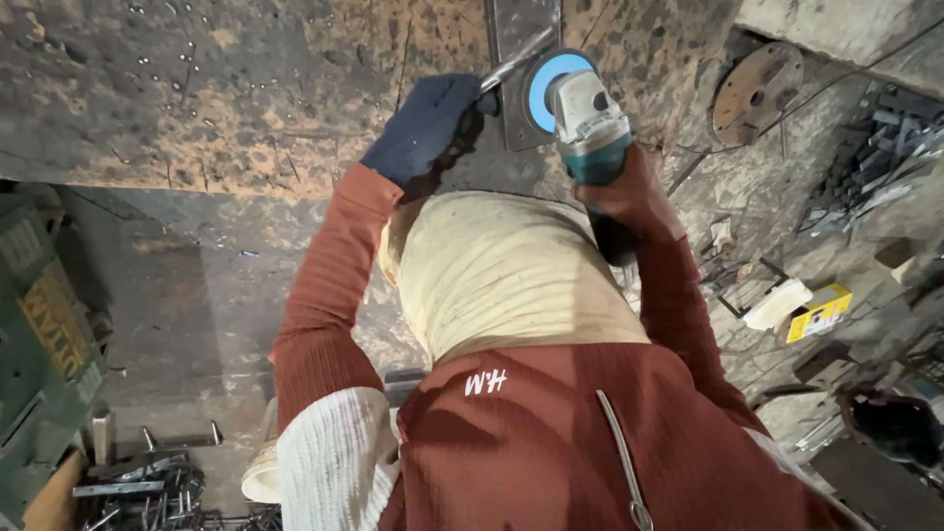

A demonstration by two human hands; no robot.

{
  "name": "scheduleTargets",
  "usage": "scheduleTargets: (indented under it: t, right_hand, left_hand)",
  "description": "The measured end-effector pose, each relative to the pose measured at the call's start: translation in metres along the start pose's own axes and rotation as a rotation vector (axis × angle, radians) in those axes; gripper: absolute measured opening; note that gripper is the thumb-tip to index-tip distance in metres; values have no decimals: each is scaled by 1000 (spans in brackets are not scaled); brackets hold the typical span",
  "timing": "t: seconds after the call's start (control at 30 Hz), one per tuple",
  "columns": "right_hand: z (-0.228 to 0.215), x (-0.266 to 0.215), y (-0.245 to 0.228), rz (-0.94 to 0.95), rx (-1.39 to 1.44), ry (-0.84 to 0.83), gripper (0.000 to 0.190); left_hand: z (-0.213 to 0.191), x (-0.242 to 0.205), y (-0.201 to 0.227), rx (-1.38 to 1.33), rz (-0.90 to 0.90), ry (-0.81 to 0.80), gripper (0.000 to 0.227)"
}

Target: Grinding the ends of small metal rods using a handheld angle grinder on a workbench.

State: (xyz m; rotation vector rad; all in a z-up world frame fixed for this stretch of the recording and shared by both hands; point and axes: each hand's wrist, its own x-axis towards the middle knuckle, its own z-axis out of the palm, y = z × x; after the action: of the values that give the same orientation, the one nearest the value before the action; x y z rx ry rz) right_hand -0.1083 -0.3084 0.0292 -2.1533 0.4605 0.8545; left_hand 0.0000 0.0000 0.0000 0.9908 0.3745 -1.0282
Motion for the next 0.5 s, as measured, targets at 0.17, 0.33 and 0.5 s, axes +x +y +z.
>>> scheduleTargets:
  t: [0.17,0.33,0.5]
  right_hand:
    - [1,-18,1,78,230,44,76]
    - [-7,-25,10,43,233,52,75]
    - [-12,-20,14,150,-26,147,92]
  left_hand:
    - [-11,17,-53,615,585,167,28]
    - [6,-9,-59,436,501,245,21]
    - [21,-30,-49,107,364,238,19]
